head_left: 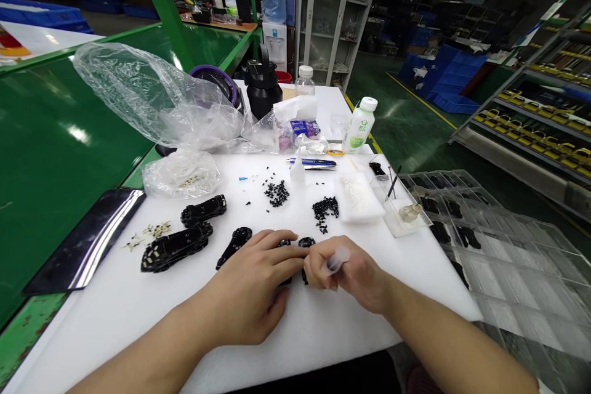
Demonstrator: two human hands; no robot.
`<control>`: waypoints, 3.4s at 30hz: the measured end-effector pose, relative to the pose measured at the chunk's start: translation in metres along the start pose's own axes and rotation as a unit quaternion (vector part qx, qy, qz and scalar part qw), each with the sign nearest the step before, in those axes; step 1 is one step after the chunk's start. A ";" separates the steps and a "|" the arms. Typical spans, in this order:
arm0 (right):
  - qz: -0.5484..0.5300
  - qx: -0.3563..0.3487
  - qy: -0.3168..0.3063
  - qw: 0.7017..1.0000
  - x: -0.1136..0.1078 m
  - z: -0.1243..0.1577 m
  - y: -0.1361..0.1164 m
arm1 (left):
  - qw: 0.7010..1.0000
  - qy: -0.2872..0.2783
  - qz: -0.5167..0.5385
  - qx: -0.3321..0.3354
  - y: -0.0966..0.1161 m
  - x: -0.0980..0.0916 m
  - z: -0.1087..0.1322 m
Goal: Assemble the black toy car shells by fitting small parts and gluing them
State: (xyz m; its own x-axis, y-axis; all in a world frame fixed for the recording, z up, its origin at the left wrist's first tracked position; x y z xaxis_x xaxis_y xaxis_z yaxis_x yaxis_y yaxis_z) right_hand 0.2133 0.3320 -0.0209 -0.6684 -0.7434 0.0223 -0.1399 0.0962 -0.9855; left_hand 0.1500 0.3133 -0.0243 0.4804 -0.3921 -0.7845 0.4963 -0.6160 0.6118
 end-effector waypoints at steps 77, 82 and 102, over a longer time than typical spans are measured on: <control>0.141 -0.102 0.370 0.913 -0.091 0.012 -0.057 | 0.995 0.062 0.016 -0.079 -0.038 -0.023 0.025; 0.166 -0.022 0.431 0.887 -0.136 0.027 -0.030 | 0.996 0.051 0.003 -0.077 -0.033 -0.021 0.026; -0.185 -0.030 0.049 0.981 0.022 -0.032 0.014 | 0.995 0.046 0.029 -0.083 -0.034 -0.022 0.024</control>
State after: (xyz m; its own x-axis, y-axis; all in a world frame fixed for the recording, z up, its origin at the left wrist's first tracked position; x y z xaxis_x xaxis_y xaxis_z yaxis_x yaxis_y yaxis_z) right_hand 0.1727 0.3381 -0.0289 -0.6306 -0.6682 0.3947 -0.4258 -0.1274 -0.8958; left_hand 0.1051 0.3268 -0.0304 0.5713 -0.3552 -0.7399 0.5756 -0.4693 0.6697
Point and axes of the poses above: each hand's wrist, its own z-axis away from the middle knuckle, its own x-axis out of the palm, y = z × x, the point moved 10 cm from there along -z, towards the middle knuckle, and after that the axes turned 14 degrees about z, right-handed, at the moved point
